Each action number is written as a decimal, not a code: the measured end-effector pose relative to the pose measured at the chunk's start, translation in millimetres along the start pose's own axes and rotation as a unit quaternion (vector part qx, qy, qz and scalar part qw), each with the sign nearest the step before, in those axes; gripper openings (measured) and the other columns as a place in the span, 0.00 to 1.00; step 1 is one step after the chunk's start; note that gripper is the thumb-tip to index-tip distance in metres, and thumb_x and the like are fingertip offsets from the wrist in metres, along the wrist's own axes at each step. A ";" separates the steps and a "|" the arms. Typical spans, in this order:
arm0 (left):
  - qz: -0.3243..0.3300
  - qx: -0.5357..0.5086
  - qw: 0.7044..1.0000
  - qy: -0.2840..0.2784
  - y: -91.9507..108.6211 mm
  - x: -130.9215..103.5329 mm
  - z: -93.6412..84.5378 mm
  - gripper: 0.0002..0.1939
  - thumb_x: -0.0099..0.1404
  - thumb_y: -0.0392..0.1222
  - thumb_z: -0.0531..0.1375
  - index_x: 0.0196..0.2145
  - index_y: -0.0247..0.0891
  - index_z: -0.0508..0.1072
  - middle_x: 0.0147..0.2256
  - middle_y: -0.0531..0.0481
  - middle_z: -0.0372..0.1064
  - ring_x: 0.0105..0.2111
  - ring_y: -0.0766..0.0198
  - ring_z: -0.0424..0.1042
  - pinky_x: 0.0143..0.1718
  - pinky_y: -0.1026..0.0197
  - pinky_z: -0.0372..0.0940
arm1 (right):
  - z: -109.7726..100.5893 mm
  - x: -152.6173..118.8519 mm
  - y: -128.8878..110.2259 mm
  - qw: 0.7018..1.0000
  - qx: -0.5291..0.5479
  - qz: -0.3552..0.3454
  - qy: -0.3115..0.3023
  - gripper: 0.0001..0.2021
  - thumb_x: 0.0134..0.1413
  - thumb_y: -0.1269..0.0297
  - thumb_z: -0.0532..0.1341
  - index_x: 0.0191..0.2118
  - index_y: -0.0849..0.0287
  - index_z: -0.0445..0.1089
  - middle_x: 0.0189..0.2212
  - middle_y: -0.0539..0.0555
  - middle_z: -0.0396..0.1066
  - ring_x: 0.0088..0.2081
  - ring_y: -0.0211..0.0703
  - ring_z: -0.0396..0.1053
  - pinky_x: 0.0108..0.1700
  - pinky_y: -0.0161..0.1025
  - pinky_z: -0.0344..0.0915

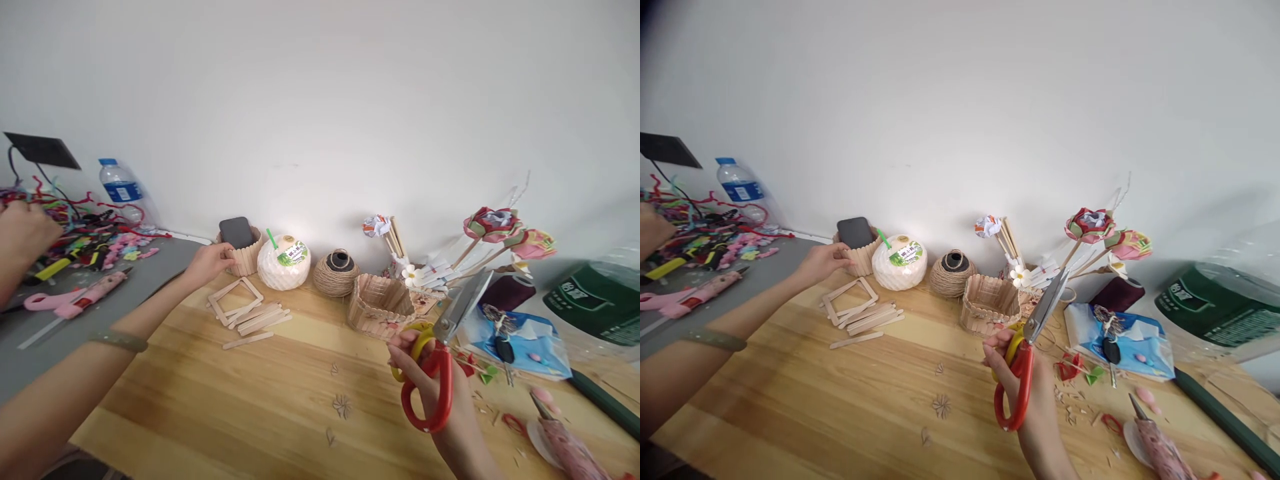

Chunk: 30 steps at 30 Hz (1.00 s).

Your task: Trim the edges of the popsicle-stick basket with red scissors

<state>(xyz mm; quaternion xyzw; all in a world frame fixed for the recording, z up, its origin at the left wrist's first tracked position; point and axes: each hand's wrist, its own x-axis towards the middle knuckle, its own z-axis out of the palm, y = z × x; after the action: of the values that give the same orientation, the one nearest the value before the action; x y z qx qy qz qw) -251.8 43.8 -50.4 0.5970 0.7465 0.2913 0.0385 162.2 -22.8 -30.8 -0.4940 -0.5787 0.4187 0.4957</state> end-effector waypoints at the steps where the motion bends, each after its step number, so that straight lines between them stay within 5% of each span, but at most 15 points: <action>1: -0.004 -0.015 1.000 0.006 3.6 -1.0 3.0 0.15 0.52 0.46 0.58 0.37 0.38 0.70 0.27 0.49 0.73 0.33 0.54 0.72 0.34 0.58 0.64 | 0.1 -0.1 0.5 1.000 -0.005 -0.003 -0.001 0.12 0.42 0.56 0.66 0.27 0.59 0.68 0.26 0.53 0.69 0.28 0.44 0.67 0.30 0.36 0.65; 7: 0.014 -0.117 0.993 -0.004 26.6 -3.4 16.6 0.17 0.56 0.40 0.54 0.44 0.34 0.67 0.35 0.46 0.75 0.31 0.61 0.74 0.32 0.61 0.67 | 0.0 0.3 0.7 1.000 -0.022 -0.011 -0.009 0.11 0.44 0.56 0.65 0.27 0.58 0.67 0.25 0.51 0.69 0.28 0.43 0.67 0.30 0.35 0.64; 11: 0.020 -0.125 0.992 0.030 23.3 0.3 -1.0 0.19 0.59 0.40 0.48 0.46 0.33 0.66 0.43 0.43 0.72 0.28 0.64 0.74 0.33 0.60 0.67 | 0.0 0.5 0.0 1.000 -0.020 -0.011 -0.010 0.11 0.43 0.57 0.65 0.26 0.58 0.67 0.24 0.51 0.68 0.26 0.42 0.67 0.29 0.34 0.64; 17: 0.043 -0.027 0.995 0.083 14.9 -1.1 -21.7 0.14 0.59 0.43 0.52 0.38 0.39 0.73 0.39 0.46 0.73 0.41 0.56 0.70 0.43 0.56 0.63 | 1.4 -0.8 3.6 1.000 -0.013 0.007 -0.021 0.11 0.43 0.57 0.66 0.28 0.57 0.66 0.26 0.50 0.67 0.28 0.41 0.66 0.30 0.34 0.65; 21: 0.082 0.039 0.992 0.086 25.3 -7.6 -8.2 0.11 0.57 0.45 0.57 0.38 0.43 0.74 0.39 0.48 0.73 0.50 0.52 0.61 0.44 0.56 0.60 | 1.6 -0.4 5.8 0.999 -0.026 0.001 -0.028 0.11 0.45 0.56 0.64 0.28 0.58 0.65 0.26 0.51 0.67 0.28 0.41 0.66 0.32 0.35 0.64; 30: 0.080 0.084 0.984 0.137 30.1 -4.7 13.4 0.07 0.58 0.42 0.56 0.30 0.40 0.72 0.34 0.49 0.73 0.37 0.57 0.69 0.37 0.59 0.58 | 1.2 1.4 7.8 0.999 -0.044 0.008 -0.023 0.12 0.44 0.56 0.64 0.28 0.59 0.66 0.25 0.50 0.66 0.27 0.42 0.66 0.31 0.36 0.65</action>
<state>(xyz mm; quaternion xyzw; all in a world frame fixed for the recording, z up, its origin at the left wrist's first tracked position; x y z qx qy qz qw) -218.9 48.2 -48.4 0.6106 0.7162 0.3086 -0.1380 162.2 -20.1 -38.3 -0.5097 -0.6040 0.4083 0.4568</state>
